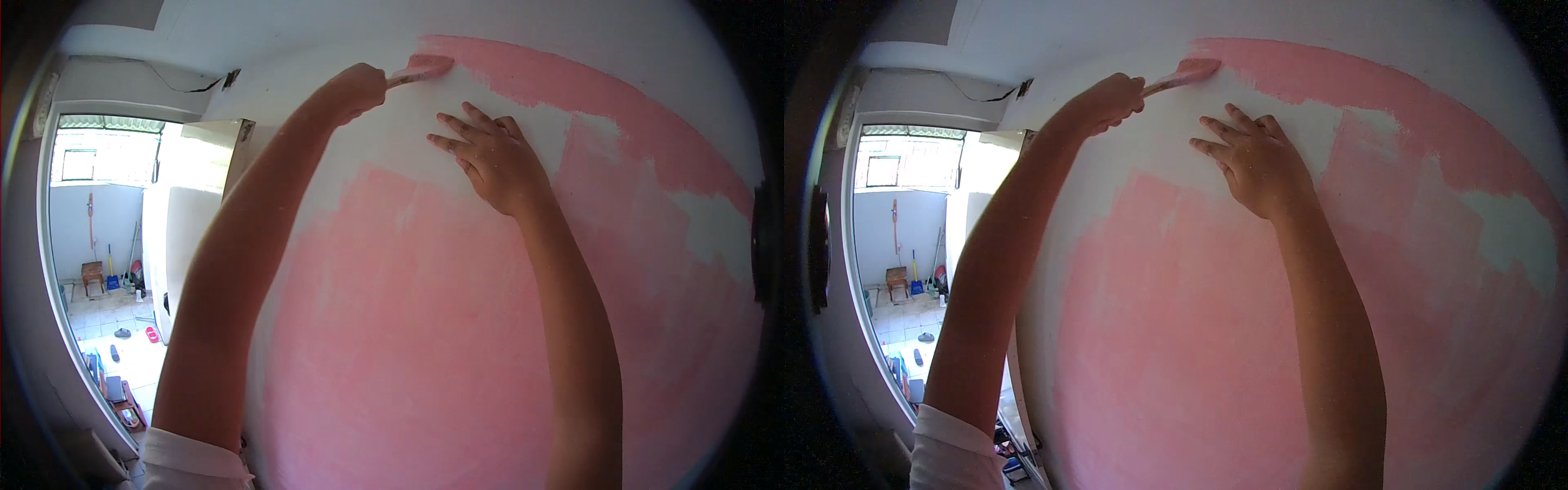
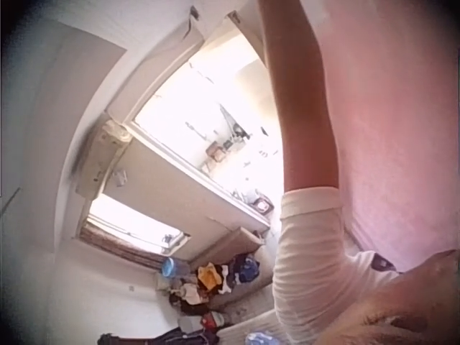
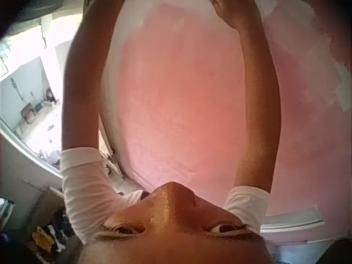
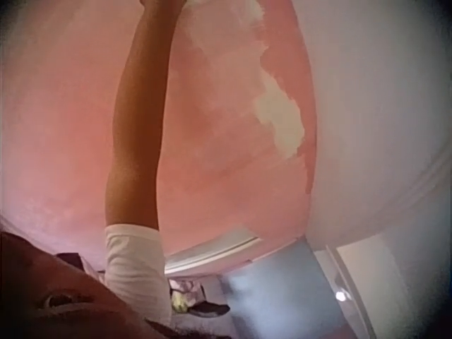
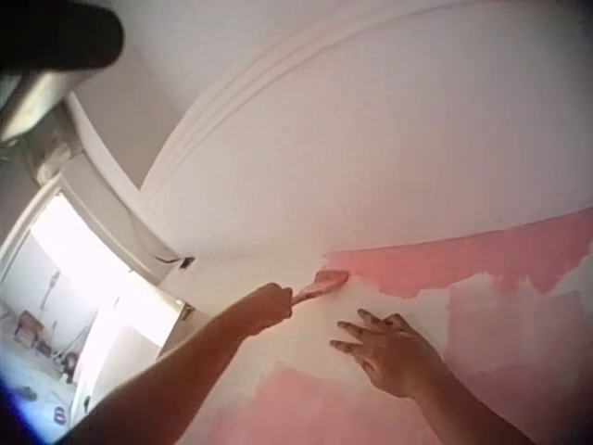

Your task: Use a brush and a paint bucket to paint the upper section of a wall pink.

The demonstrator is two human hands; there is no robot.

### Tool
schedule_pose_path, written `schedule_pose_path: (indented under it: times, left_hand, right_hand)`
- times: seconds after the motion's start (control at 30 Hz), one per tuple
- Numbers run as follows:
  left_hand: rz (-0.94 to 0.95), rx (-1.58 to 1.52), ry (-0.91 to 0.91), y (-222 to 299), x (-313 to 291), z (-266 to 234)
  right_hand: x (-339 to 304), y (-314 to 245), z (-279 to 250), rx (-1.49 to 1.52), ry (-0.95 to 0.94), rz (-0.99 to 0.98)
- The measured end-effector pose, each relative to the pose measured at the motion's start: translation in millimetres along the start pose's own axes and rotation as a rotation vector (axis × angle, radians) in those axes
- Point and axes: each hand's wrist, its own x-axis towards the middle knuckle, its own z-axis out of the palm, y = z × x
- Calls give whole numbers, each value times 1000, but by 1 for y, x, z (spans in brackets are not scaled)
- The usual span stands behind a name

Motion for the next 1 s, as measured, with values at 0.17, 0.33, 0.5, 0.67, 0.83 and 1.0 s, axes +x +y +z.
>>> schedule_pose_path:
  times: [0.17,0.33,0.5,0.67,0.83,1.0]
  left_hand:
    - [-477,-677,1,13,-14,-22]
    - [-159,15,423,-7,3,23]
    - [-479,-244,124,26,13,-7]
    - [-129,-82,134,-9,-2,-15]
    - [-228,-132,207,0,5,-1]
    - [-327,-217,373,14,31,18]
  right_hand:
    - [-7,6,-7,-24,-23,14]
    - [1,-4,-6,-8,-11,7]
    - [0,-1,-7,-19,-37,8]
    - [-2,2,-2,-56,-45,14]
    - [-2,1,-3,-67,-50,0]
    - [2,-2,-5,-47,-40,-6]
